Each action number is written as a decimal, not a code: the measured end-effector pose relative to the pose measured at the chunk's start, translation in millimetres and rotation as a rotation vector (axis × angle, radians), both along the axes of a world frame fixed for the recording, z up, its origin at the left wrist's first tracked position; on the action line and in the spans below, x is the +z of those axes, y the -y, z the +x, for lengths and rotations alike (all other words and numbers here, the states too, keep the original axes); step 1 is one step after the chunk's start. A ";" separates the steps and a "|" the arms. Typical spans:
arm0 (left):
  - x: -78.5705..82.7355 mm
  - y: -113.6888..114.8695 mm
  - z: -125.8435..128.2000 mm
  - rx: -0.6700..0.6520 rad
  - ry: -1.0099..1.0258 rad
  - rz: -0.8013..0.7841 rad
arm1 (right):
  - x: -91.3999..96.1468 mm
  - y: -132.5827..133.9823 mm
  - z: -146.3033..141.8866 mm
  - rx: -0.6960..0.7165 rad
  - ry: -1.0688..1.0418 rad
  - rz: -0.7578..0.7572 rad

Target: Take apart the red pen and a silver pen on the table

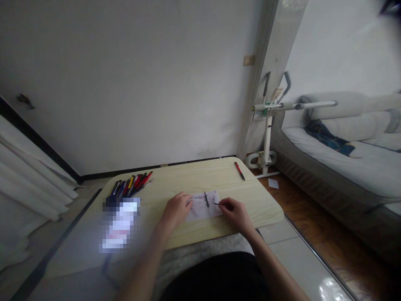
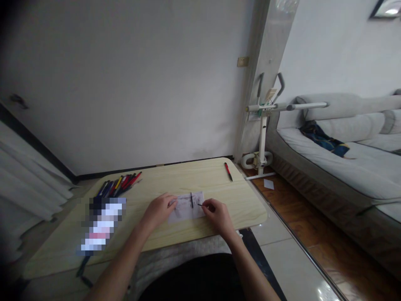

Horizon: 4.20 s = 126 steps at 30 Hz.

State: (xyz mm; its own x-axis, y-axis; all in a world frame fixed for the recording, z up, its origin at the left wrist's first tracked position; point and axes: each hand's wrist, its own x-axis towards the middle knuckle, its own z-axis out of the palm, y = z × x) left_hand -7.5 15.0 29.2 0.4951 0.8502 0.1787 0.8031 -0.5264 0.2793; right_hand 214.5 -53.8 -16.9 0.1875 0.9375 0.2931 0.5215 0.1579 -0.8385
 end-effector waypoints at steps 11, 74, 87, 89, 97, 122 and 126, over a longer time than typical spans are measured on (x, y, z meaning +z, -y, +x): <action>-1.4 3.0 -2.7 0.004 -0.018 -0.008 | 5.7 3.3 -1.3 0.019 0.007 -0.002; -6.5 11.9 15.6 -0.048 0.445 -0.247 | 2.5 2.1 -0.8 0.012 -0.016 0.015; -33.4 44.7 10.8 0.059 0.797 -0.205 | 7.2 4.7 -33.4 0.056 -0.276 0.056; -36.0 46.6 12.2 0.044 0.811 -0.219 | 4.4 3.5 -43.2 0.051 -0.338 0.060; -41.3 50.1 15.6 0.055 0.986 -0.387 | -0.7 6.4 -50.8 0.001 -0.256 0.103; -35.0 51.4 13.0 0.016 0.985 -0.415 | -2.5 13.6 -58.3 0.162 0.073 0.230; -32.9 50.7 11.7 0.026 0.952 -0.379 | -0.3 14.3 -58.9 0.178 0.143 0.248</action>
State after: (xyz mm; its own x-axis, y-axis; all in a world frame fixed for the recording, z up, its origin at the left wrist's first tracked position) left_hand 4.2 -35.7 -3.7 0.2685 0.9412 0.2052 0.1709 -0.2562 0.9514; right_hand 155.7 -68.0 -17.2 -0.0323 0.8485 0.5282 0.5774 0.4472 -0.6831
